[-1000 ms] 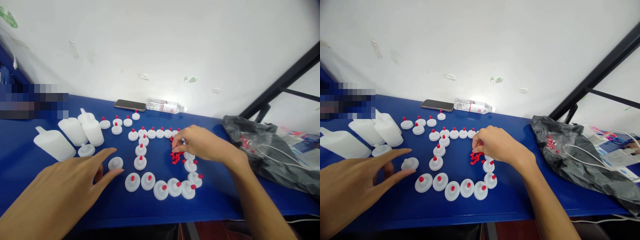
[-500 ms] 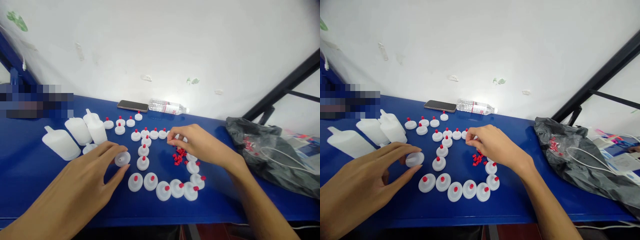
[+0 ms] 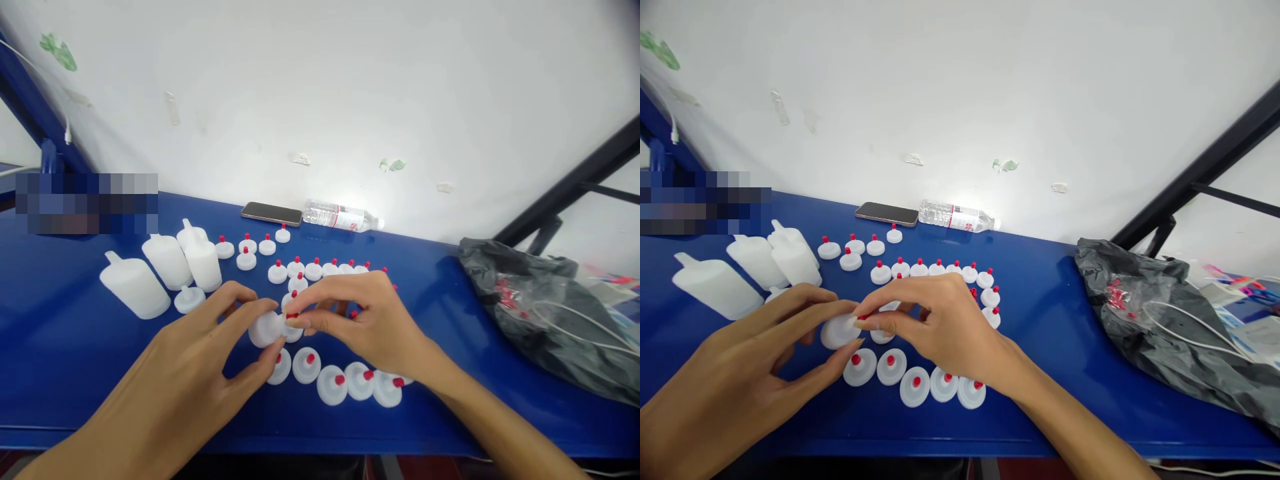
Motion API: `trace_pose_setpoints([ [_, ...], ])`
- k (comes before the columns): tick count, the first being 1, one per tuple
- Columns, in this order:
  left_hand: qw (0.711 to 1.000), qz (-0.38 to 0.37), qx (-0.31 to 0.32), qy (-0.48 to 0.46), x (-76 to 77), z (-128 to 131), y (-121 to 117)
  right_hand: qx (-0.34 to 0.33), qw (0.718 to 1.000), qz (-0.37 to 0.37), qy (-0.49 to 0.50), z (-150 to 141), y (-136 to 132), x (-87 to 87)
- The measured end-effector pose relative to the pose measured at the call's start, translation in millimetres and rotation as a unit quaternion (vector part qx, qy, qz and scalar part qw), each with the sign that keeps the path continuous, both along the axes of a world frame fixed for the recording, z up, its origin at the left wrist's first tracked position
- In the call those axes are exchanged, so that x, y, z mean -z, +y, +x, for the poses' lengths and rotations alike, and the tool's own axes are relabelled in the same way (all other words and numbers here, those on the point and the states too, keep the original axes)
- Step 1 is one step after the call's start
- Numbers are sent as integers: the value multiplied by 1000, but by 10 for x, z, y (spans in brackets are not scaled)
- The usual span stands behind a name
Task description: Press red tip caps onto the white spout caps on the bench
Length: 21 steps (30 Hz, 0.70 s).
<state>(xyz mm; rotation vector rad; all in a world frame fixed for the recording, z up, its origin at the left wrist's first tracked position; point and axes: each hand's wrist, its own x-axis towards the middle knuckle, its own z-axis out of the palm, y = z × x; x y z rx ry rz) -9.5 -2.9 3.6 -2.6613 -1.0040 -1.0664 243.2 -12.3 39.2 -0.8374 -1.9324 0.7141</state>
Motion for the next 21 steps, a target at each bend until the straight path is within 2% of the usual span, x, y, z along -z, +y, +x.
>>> trace_pose_setpoints([
  [6,1000,5,-2,-11,13,-14,-29,18,999,24,-30,-11,-4,31],
  [12,998,20,-63,5,17,24,-58,57,985,140,-79,-19,2,62],
  [15,997,27,-64,18,23,10,-89,70,978,162,-106,-16,10,77],
  [18,998,18,-59,16,33,-19,-96,70,966,192,-157,-17,10,115],
  [21,997,44,-53,30,22,-34,-57,82,941,231,-235,-29,-12,149],
])
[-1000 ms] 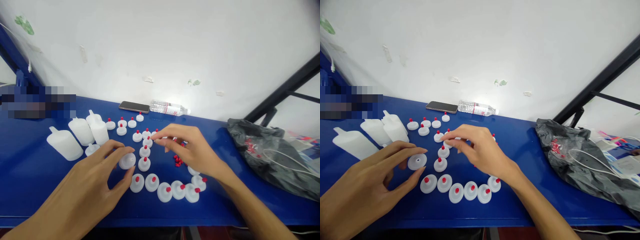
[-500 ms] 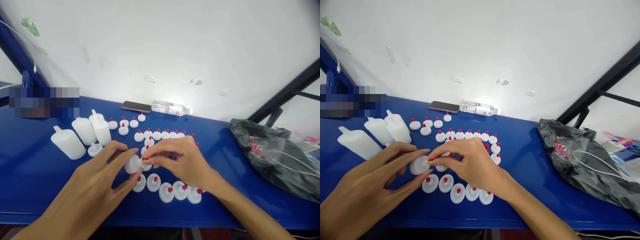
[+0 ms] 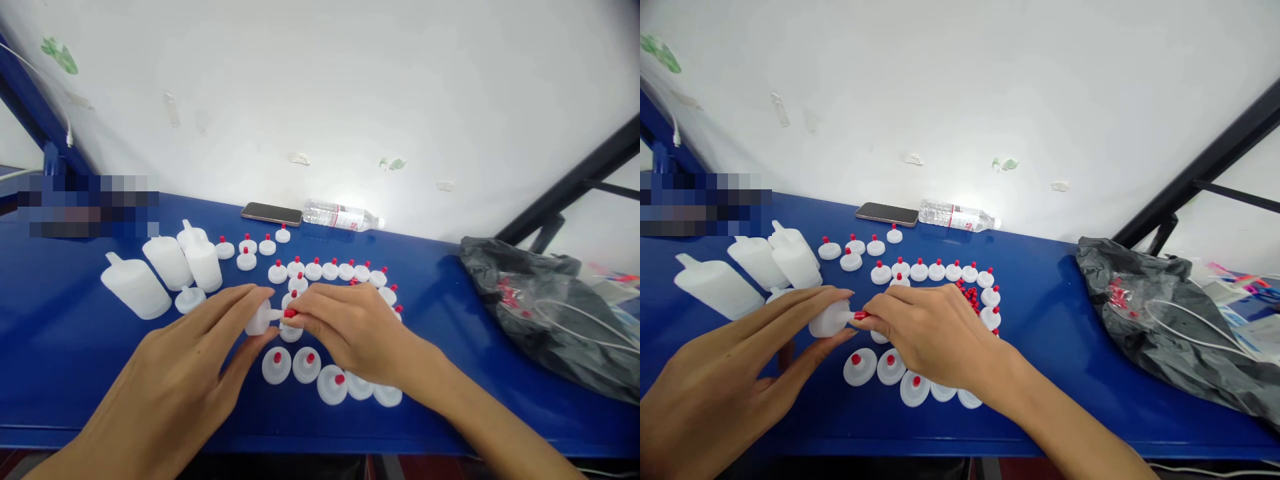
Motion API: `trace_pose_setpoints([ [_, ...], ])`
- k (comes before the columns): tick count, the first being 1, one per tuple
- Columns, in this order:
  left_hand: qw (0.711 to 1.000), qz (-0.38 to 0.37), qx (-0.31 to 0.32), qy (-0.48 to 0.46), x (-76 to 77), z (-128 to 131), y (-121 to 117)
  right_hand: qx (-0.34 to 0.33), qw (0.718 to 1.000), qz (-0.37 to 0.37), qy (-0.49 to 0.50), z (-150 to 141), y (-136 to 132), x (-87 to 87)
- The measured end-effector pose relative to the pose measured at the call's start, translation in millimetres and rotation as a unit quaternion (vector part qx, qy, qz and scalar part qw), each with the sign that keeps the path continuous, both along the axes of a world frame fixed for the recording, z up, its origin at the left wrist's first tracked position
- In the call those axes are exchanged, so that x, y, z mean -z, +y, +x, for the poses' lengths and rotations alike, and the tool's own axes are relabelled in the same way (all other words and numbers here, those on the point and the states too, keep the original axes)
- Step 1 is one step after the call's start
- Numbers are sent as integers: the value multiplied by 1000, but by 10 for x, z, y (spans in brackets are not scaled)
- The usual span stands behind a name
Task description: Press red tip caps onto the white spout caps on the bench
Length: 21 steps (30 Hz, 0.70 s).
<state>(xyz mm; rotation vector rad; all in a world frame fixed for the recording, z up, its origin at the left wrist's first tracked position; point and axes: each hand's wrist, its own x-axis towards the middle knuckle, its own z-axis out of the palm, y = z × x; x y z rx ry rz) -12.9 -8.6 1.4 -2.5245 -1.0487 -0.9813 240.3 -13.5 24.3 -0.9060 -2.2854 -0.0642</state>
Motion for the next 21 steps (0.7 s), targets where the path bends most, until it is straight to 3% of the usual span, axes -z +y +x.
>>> trace_pose_setpoints([
  [3,997,62,39,34,-52,2,59,30,997,14,-65,-5,-33,-3],
  [6,989,105,70,73,-121,14,100,19,997,19,-78,8,-44,-20],
  [15,987,50,142,62,-98,-43,136,-31,999,21,-35,44,-10,14],
  [21,984,68,151,65,-138,37,112,-30,996,63,-58,30,-13,-15],
])
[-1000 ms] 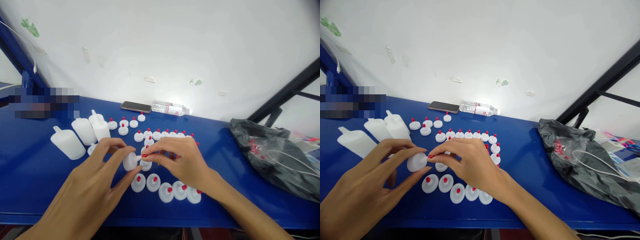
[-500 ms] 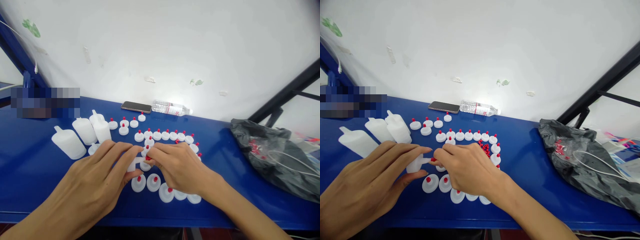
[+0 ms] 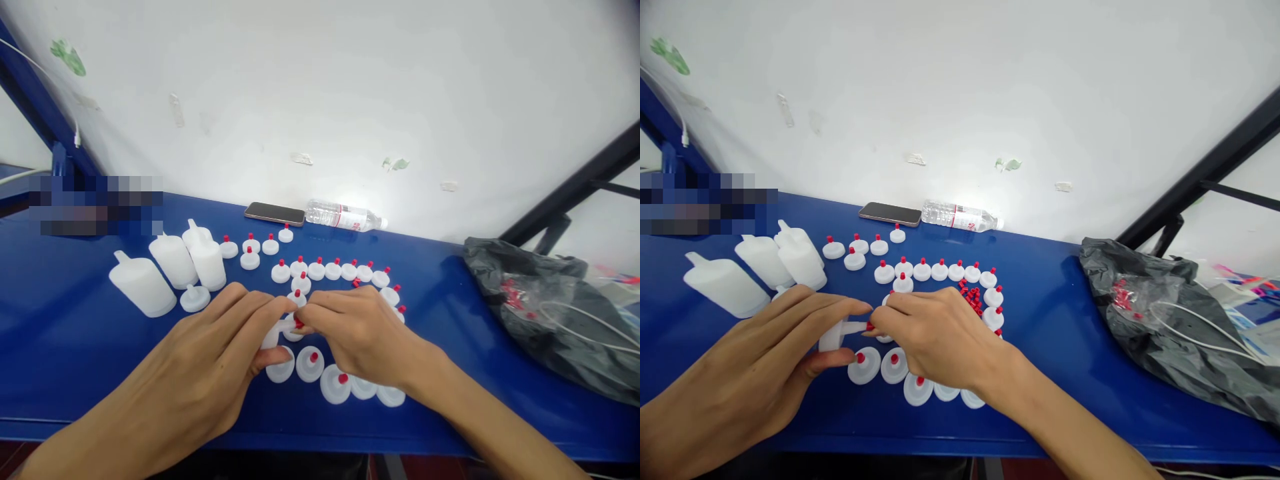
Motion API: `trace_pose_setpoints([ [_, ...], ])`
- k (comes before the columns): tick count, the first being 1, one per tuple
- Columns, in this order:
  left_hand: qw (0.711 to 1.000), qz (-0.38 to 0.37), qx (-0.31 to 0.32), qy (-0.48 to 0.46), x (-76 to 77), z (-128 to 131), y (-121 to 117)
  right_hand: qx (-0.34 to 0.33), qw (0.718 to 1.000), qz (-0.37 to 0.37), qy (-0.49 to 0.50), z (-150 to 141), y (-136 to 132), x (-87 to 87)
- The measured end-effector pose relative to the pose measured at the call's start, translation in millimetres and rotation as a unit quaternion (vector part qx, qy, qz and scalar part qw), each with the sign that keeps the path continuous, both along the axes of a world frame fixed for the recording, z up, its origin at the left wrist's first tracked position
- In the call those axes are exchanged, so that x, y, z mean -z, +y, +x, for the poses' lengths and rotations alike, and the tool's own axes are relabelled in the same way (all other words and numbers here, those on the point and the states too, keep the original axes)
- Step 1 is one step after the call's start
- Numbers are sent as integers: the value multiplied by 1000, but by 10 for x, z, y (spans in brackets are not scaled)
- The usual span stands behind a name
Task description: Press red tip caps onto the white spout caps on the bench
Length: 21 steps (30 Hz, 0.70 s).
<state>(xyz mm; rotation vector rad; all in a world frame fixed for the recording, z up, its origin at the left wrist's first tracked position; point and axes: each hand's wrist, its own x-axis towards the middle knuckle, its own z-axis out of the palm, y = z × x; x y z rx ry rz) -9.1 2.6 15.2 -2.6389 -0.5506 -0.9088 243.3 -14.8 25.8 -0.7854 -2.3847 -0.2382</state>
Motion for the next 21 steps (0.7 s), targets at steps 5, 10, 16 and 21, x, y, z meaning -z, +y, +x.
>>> trace_pose_setpoints([
  [5,999,-35,11,-38,32,-5,12,26,998,49,-23,-36,-36,-43],
  [10,997,-59,8,-46,24,6,23,35,997,43,-46,-40,-51,-43],
  [16,984,-162,-44,-55,51,-12,-4,58,998,27,-27,4,-24,-91],
  [21,961,-229,-127,-90,221,-161,186,119,991,46,-38,141,-5,-188],
])
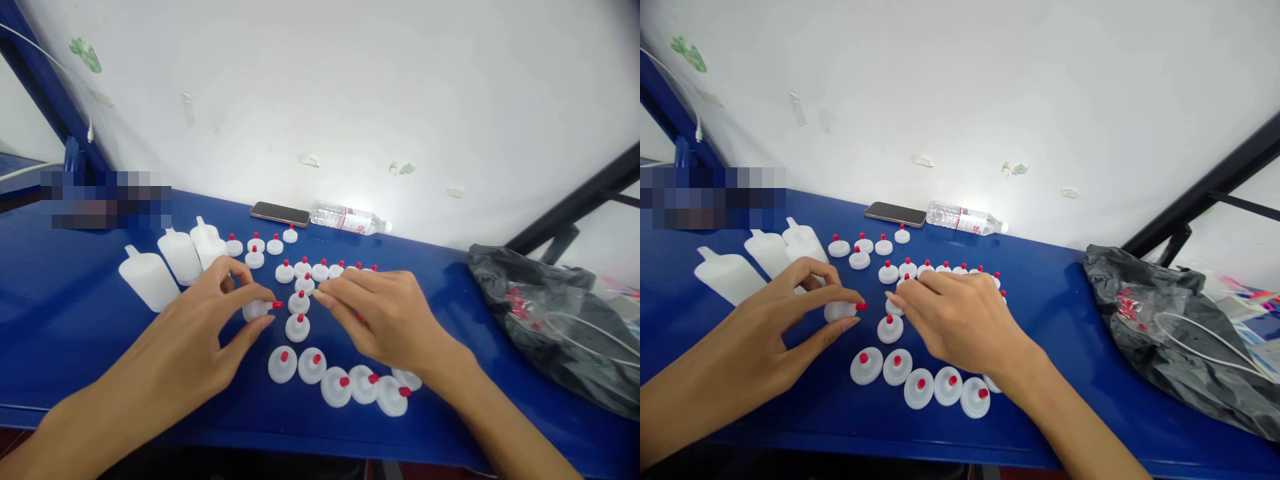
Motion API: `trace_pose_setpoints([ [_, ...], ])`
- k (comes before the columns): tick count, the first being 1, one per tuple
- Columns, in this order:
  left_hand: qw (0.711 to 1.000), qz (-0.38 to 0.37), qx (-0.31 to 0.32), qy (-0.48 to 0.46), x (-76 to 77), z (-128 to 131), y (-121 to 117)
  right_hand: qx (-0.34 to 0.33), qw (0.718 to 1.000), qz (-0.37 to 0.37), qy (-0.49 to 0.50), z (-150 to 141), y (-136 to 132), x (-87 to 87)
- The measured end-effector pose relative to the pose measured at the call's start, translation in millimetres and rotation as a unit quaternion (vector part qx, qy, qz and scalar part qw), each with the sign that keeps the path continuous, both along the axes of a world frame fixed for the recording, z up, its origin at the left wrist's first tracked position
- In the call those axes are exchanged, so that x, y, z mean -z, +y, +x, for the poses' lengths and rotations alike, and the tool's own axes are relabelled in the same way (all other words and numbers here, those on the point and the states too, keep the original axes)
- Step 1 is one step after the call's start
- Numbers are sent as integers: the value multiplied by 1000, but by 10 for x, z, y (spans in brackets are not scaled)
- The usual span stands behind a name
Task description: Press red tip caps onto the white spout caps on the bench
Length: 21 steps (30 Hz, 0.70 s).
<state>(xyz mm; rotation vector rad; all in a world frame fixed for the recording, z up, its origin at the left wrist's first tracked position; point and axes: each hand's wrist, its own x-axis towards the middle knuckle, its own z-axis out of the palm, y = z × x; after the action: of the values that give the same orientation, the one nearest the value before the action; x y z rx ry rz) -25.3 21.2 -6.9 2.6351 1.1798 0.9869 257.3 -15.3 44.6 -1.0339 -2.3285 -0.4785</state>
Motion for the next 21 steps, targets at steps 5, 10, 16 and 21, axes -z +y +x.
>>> trace_pose_setpoints([
  [5,997,-62,-26,39,93,-111,173,16,1000,-13,-3,107,51,9],
  [10,997,-27,-70,29,-65,-84,52,9,999,-30,-19,102,76,57],
  [16,997,-49,-6,62,-197,-29,-119,-1,999,-29,-20,86,73,69],
  [21,988,-42,-87,122,-120,-110,-11,-5,999,-36,-22,77,66,77],
])
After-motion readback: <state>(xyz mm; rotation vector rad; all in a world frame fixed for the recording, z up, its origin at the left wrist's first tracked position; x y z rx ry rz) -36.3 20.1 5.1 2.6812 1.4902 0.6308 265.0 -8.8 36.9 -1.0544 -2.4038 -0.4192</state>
